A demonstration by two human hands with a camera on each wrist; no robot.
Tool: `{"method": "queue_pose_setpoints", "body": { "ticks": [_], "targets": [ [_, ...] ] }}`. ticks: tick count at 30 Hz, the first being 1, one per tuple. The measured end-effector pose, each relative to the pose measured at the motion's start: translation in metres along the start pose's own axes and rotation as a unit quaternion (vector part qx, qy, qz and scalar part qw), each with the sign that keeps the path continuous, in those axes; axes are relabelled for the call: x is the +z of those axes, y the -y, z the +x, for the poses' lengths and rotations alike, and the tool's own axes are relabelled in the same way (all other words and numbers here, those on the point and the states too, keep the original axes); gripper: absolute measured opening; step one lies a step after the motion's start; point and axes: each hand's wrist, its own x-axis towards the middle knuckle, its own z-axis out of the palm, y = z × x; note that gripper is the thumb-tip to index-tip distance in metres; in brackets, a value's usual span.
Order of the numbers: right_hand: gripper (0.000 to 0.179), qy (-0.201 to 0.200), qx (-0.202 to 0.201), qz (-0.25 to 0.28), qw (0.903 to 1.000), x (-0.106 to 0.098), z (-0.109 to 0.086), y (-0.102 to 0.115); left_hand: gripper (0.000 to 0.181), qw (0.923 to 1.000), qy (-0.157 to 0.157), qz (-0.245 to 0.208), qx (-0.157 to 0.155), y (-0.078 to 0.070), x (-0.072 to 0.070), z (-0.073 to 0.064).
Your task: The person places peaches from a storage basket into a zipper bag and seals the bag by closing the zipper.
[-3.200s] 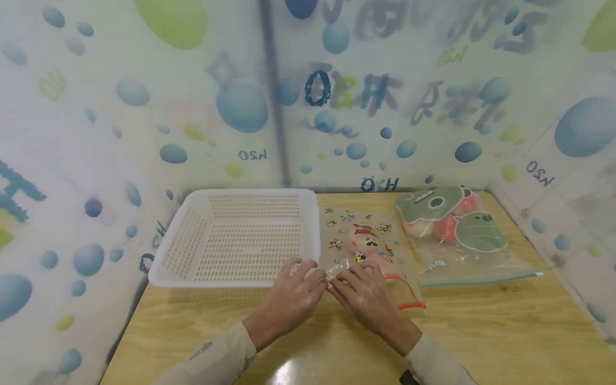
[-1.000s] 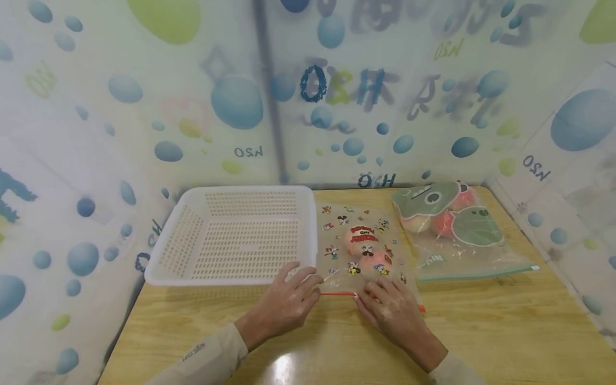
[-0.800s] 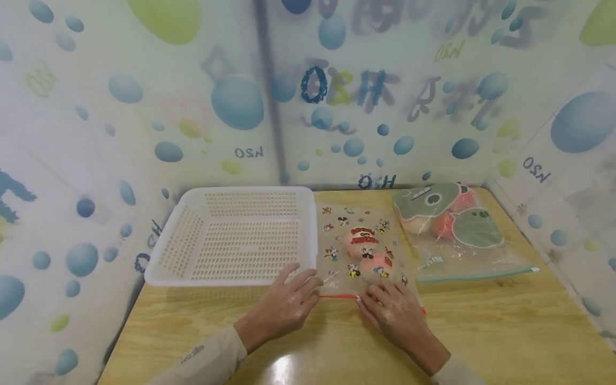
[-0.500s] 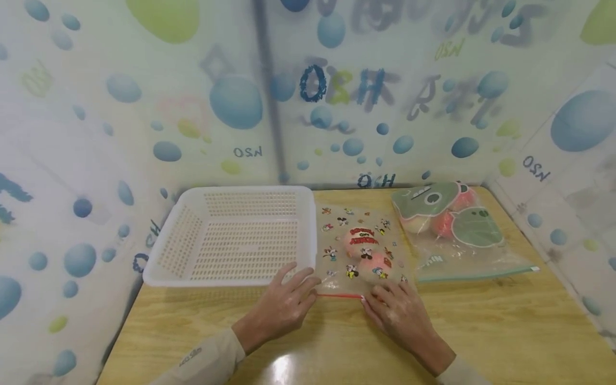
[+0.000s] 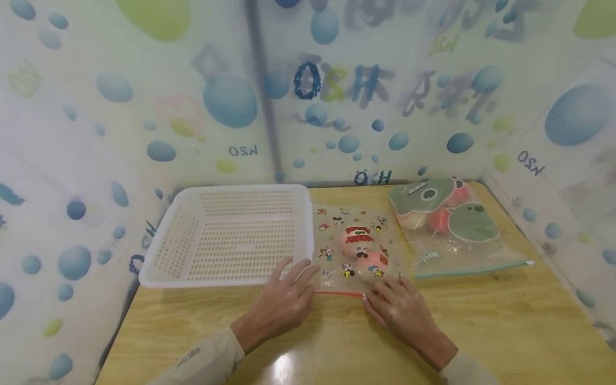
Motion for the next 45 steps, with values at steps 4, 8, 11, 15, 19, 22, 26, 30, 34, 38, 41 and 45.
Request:
{"method": "queue_pose_setpoints", "body": {
  "ticks": [4, 8, 11, 15, 19, 22, 26, 30, 34, 38, 41, 45],
  "targets": [
    [0.041, -0.003, 0.004, 0.001, 1.0000, -0.002, -0.001, -0.002, 0.032, 0.9998, 0.021, -0.002, 0.001, -0.007, -0.003, 0.015],
    [0.038, -0.012, 0.000, 0.002, 0.9999, -0.002, -0.002, -0.002, 0.019, 0.9987, 0.034, 0.007, 0.037, -0.013, -0.002, 0.030],
    [0.037, -0.008, -0.003, 0.007, 0.9999, 0.000, -0.002, 0.000, 0.009, 0.9974, 0.036, 0.010, 0.062, -0.017, 0.000, 0.035],
    [0.042, 0.018, 0.007, 0.018, 0.9997, 0.000, -0.001, 0.003, 0.007, 0.9967, 0.028, 0.004, 0.075, -0.022, 0.002, 0.035],
    [0.048, 0.030, 0.016, 0.020, 0.9992, 0.000, 0.000, 0.005, 0.013, 0.9967, 0.019, 0.007, 0.078, -0.022, 0.001, 0.034],
    [0.048, 0.027, 0.016, 0.017, 0.9994, -0.001, 0.000, 0.006, 0.021, 0.9965, 0.000, 0.013, 0.082, -0.022, 0.001, 0.033],
    [0.047, 0.025, 0.013, 0.014, 0.9995, -0.004, 0.000, 0.005, 0.032, 0.9964, -0.022, 0.014, 0.081, -0.022, 0.002, 0.030],
    [0.047, 0.022, 0.006, 0.006, 0.9997, -0.005, -0.003, 0.003, 0.038, 0.9971, -0.023, 0.007, 0.072, -0.024, 0.004, 0.027],
    [0.045, 0.017, -0.002, -0.002, 0.9999, -0.005, -0.004, 0.001, 0.038, 0.9976, -0.020, 0.005, 0.066, -0.026, 0.004, 0.026],
    [0.046, 0.023, -0.005, -0.006, 0.9997, -0.006, -0.005, 0.001, 0.032, 0.9981, 0.006, 0.006, 0.061, -0.028, 0.002, 0.026],
    [0.047, 0.027, -0.006, -0.009, 0.9996, -0.007, -0.005, 0.001, 0.030, 0.9981, 0.021, 0.006, 0.058, -0.029, 0.001, 0.026],
    [0.048, 0.028, -0.007, -0.008, 0.9996, -0.009, -0.005, 0.002, 0.028, 0.9983, 0.018, 0.002, 0.055, -0.029, 0.001, 0.024]
  ]
}}
